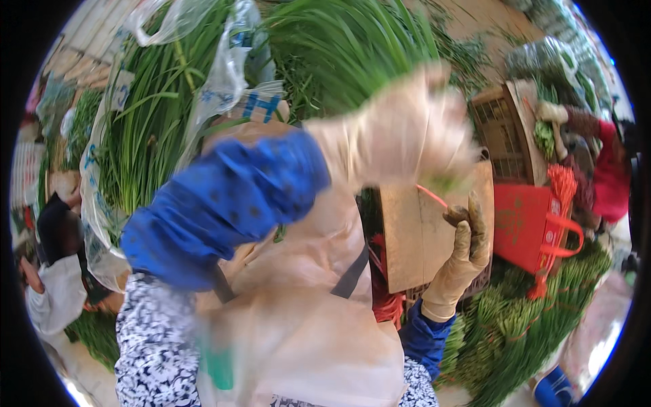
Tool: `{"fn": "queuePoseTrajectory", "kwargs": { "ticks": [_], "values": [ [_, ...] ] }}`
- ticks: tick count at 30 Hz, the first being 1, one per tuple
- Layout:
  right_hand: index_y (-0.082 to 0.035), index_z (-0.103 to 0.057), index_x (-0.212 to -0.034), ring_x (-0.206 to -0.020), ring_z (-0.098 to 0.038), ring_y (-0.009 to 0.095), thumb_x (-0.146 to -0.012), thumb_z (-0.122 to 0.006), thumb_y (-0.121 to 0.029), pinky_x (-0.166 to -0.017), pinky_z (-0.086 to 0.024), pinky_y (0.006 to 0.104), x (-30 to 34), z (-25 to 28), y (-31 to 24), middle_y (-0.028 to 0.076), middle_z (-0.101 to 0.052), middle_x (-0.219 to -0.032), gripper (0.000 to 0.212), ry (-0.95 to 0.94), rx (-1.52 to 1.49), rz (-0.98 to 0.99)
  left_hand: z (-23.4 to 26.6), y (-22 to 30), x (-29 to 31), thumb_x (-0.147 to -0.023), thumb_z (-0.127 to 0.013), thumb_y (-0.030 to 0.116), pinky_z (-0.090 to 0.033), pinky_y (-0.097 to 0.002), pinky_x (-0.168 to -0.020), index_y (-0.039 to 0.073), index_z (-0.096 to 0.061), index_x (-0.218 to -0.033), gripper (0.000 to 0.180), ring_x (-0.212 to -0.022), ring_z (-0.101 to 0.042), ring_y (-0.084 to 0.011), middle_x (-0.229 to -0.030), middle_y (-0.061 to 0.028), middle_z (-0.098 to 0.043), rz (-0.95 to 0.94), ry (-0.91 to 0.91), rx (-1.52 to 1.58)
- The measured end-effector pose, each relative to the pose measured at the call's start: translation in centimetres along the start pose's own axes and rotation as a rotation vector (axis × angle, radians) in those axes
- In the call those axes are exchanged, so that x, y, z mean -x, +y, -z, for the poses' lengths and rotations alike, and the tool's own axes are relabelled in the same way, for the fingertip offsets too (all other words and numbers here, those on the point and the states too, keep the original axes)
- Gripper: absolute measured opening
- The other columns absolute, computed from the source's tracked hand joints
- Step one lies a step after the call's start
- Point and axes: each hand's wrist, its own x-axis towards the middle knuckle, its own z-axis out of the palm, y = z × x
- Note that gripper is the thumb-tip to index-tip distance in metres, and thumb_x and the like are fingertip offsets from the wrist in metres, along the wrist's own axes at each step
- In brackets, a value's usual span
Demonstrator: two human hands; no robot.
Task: The person bundles green onions together using red ties and trims the ends.
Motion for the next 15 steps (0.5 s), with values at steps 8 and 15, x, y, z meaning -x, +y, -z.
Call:
{"fn": "queuePoseTrajectory", "kwargs": {
  "ticks": [8, 15],
  "values": [
    [0.001, -0.057, -0.131, -0.095, -0.061, 0.017, -0.095, -0.062, -0.016, -0.088, -0.049, 0.0327, 0.0, -3.7, 0.7, 0.009, -0.065, -0.108, 0.040, -0.205, 0.031, 0.008, 0.9, 7.0, 10.5, -0.069, -0.062, 0.023, -0.027, -0.0642, -0.107, 0.018, -0.064, -0.068, 0.005, -0.089, -0.059, -0.0250, -0.070, 0.0040, -0.059, -0.100, -0.522, 0.343],
    [0.008, -0.058, -0.124, -0.123, -0.053, 0.032, -0.090, -0.056, -0.042, -0.107, -0.036, 0.0471, -2.7, -10.9, -3.2, 0.020, -0.063, -0.122, 0.060, -0.897, 0.047, 0.336, -0.4, 11.6, 14.0, -0.075, -0.059, 0.013, -0.042, -0.0460, -0.091, 0.006, -0.068, -0.079, 0.012, -0.085, -0.057, -0.0253, -0.078, -0.0103, -0.060, 0.142, -0.426, 0.566]
  ]
}}
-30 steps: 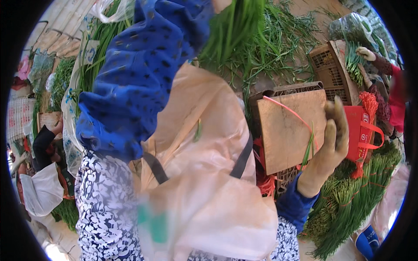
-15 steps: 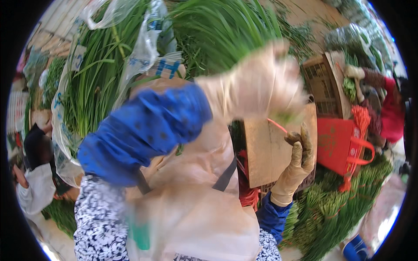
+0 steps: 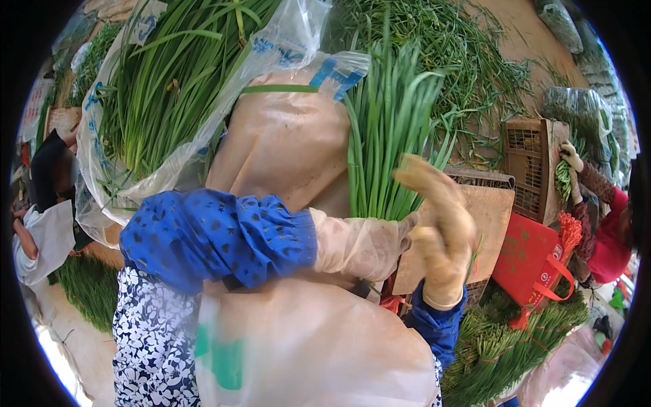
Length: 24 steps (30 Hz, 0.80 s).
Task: The person bundles green onions together using red ties and trims the ends.
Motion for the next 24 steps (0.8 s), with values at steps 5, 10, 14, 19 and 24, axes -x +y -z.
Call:
{"fn": "queuePoseTrajectory", "kwargs": {
  "ticks": [5, 10, 14, 19, 24],
  "values": [
    [0.000, -0.059, -0.129, -0.123, -0.050, 0.035, -0.091, -0.049, -0.047, -0.110, -0.027, 0.0469, -2.0, -0.7, 0.7, 0.016, -0.063, -0.122, 0.061, -0.397, 0.290, -0.113, -2.1, 1.4, 1.2, -0.092, -0.049, 0.006, -0.047, -0.0349, -0.071, -0.001, -0.059, -0.100, 0.015, -0.078, -0.052, -0.0181, -0.089, -0.0079, -0.055, 0.011, -0.120, -0.408],
    [-0.005, -0.056, -0.133, -0.118, -0.051, 0.036, -0.093, -0.052, -0.043, -0.107, -0.031, 0.0485, -0.1, -0.5, 1.6, 0.015, -0.062, -0.118, 0.056, -0.289, 0.292, -0.118, 0.9, 0.7, 2.1, -0.083, -0.055, 0.005, -0.047, -0.0335, -0.071, -0.001, -0.063, -0.094, 0.015, -0.078, -0.056, -0.0231, -0.084, -0.0097, -0.059, 0.020, -0.042, 0.144],
    [-0.005, -0.057, -0.133, -0.120, -0.050, 0.037, -0.093, -0.052, -0.044, -0.106, -0.032, 0.0485, 0.8, -0.4, 1.7, 0.015, -0.061, -0.122, 0.056, -0.255, 0.298, -0.124, -0.4, 0.9, 2.1, -0.087, -0.052, 0.005, -0.047, -0.0311, -0.078, -0.001, -0.058, -0.103, 0.018, -0.086, -0.055, -0.0209, -0.094, -0.0106, -0.057, 0.165, 0.163, 1.045],
    [-0.006, -0.057, -0.133, -0.126, -0.045, 0.040, -0.093, -0.052, -0.049, -0.108, -0.032, 0.0474, 2.2, -0.3, 2.1, 0.015, -0.060, -0.125, 0.059, -0.195, 0.221, -0.168, 0.0, 1.4, 1.9, -0.082, -0.058, 0.008, -0.046, -0.0322, -0.076, 0.000, -0.060, -0.085, 0.009, -0.075, -0.055, -0.0211, -0.081, -0.0094, -0.054, 0.343, 0.136, 1.224],
    [0.002, -0.041, -0.143, -0.130, -0.044, 0.027, -0.099, -0.048, -0.042, -0.111, -0.032, 0.0419, 3.9, 0.1, 2.7, 0.014, -0.043, -0.147, 0.062, 0.317, -0.066, -0.178, 3.7, 0.1, -0.7, -0.063, -0.063, 0.019, -0.032, -0.0594, -0.106, 0.010, -0.063, -0.064, 0.009, -0.078, -0.061, -0.0252, -0.065, -0.0035, -0.058, -0.160, 0.003, -0.138]
  ]
}}
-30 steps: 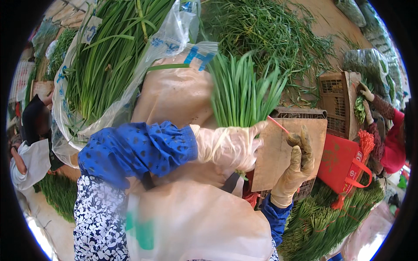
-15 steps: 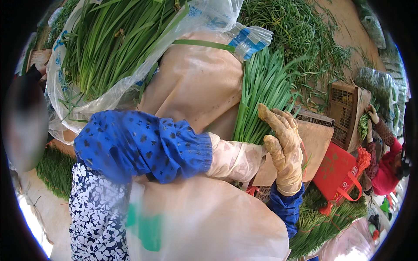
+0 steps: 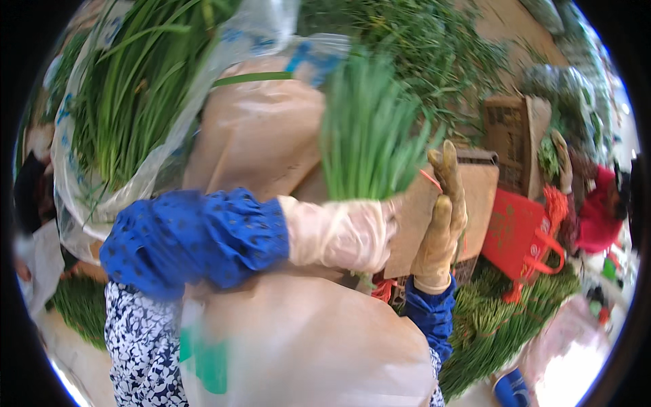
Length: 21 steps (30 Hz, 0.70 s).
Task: The person bundles green onions together using red ties and trims the ends.
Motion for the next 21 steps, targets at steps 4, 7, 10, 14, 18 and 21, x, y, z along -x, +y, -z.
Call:
{"fn": "queuePoseTrajectory", "kwargs": {
  "ticks": [4, 7, 10, 14, 18, 21],
  "values": [
    [0.001, -0.039, -0.144, -0.132, -0.042, 0.033, -0.097, -0.058, -0.021, -0.111, -0.031, 0.0418, 2.5, 4.0, 5.0, 0.019, -0.045, -0.145, 0.055, 0.252, 0.169, -0.228, 5.4, -3.8, -2.3, -0.062, -0.066, 0.019, -0.029, -0.0551, -0.112, 0.020, -0.066, -0.077, 0.015, -0.102, -0.061, -0.0216, -0.080, 0.0025, -0.062, 0.161, 0.165, 0.020],
    [-0.001, -0.042, -0.143, -0.129, -0.042, 0.040, -0.091, -0.064, -0.040, -0.111, -0.029, 0.0455, 5.8, 7.8, 11.9, 0.024, -0.045, -0.142, 0.068, 0.393, 0.846, -0.264, 10.2, -5.8, -2.1, -0.058, -0.071, 0.014, -0.028, -0.0516, -0.110, 0.011, -0.073, -0.093, 0.034, -0.104, -0.061, -0.0285, -0.089, -0.0036, -0.069, 0.292, 0.389, 0.315],
    [-0.002, -0.046, -0.140, -0.126, -0.046, 0.041, -0.086, -0.069, -0.041, -0.109, -0.033, 0.0462, 10.8, 11.0, 16.0, 0.025, -0.051, -0.135, 0.070, 0.700, 0.739, -0.312, 10.4, -7.6, -2.6, -0.078, -0.074, 0.012, -0.040, -0.0485, -0.105, 0.009, -0.068, -0.090, 0.014, -0.102, -0.065, -0.0278, -0.091, -0.0047, -0.070, 0.278, 0.514, 0.228],
    [-0.006, -0.054, -0.129, -0.113, -0.054, 0.039, -0.083, -0.069, -0.029, -0.101, -0.039, 0.0470, 15.8, 15.2, 17.6, 0.021, -0.061, -0.116, 0.054, 0.623, 1.155, -0.629, 10.8, -7.0, -1.6, -0.079, -0.075, 0.007, -0.042, -0.0405, -0.101, 0.007, -0.067, -0.101, 0.023, -0.107, -0.061, -0.0224, -0.104, -0.0069, -0.068, 0.465, 0.574, 0.344],
    [-0.011, -0.058, -0.121, -0.101, -0.058, 0.036, -0.079, -0.067, -0.019, -0.091, -0.043, 0.0478, 17.7, 16.1, 19.5, 0.015, -0.065, -0.100, 0.043, 0.572, 1.281, -0.697, 11.5, -6.0, -1.1, -0.077, -0.077, 0.002, -0.048, -0.0300, -0.096, 0.005, -0.066, -0.112, 0.036, -0.107, -0.061, -0.0160, -0.115, -0.0074, -0.067, 0.668, 0.640, 0.406],
    [-0.013, -0.063, -0.113, -0.091, -0.060, 0.034, -0.080, -0.064, -0.014, -0.078, -0.047, 0.0460, 17.9, 17.2, 20.4, 0.013, -0.064, -0.092, 0.034, 0.606, 1.329, -0.394, 12.0, -5.3, -1.3, -0.078, -0.075, -0.001, -0.048, -0.0272, -0.094, 0.004, -0.064, -0.115, 0.039, -0.103, -0.061, -0.0128, -0.112, -0.0050, -0.067, 0.724, 0.651, 0.453]
  ]
}}
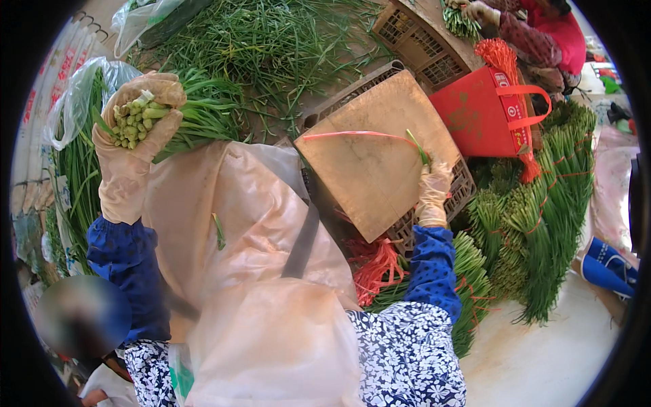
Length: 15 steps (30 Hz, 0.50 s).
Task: The person bundles green onions together using red ties and trims the ends.
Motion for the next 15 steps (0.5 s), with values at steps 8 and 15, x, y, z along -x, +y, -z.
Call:
{"fn": "queuePoseTrajectory", "kwargs": {
  "ticks": [8, 15],
  "values": [
    [-0.012, -0.066, -0.108, -0.084, -0.060, 0.035, -0.083, -0.061, -0.010, -0.072, -0.050, 0.0438, -2.9, -0.1, -6.7, 0.014, -0.061, -0.088, 0.025, -0.003, -0.113, 0.108, -3.3, 0.8, -0.8, -0.079, -0.074, -0.002, -0.049, -0.0231, -0.082, 0.004, -0.065, -0.108, 0.030, -0.089, -0.061, -0.0073, -0.098, 0.0000, -0.068, 0.060, -0.130, -0.021],
    [-0.020, -0.068, -0.110, -0.082, -0.059, 0.027, -0.086, -0.057, -0.015, -0.065, -0.048, 0.0390, 0.8, 1.0, -10.3, 0.008, -0.061, -0.084, 0.027, -0.073, -0.215, 0.524, -3.3, 0.1, 0.1, -0.078, -0.071, -0.005, -0.050, -0.0239, -0.081, 0.003, -0.064, -0.105, 0.029, -0.089, -0.062, -0.0082, -0.099, -0.0007, -0.068, 0.084, -0.157, -0.049]
  ]
}}
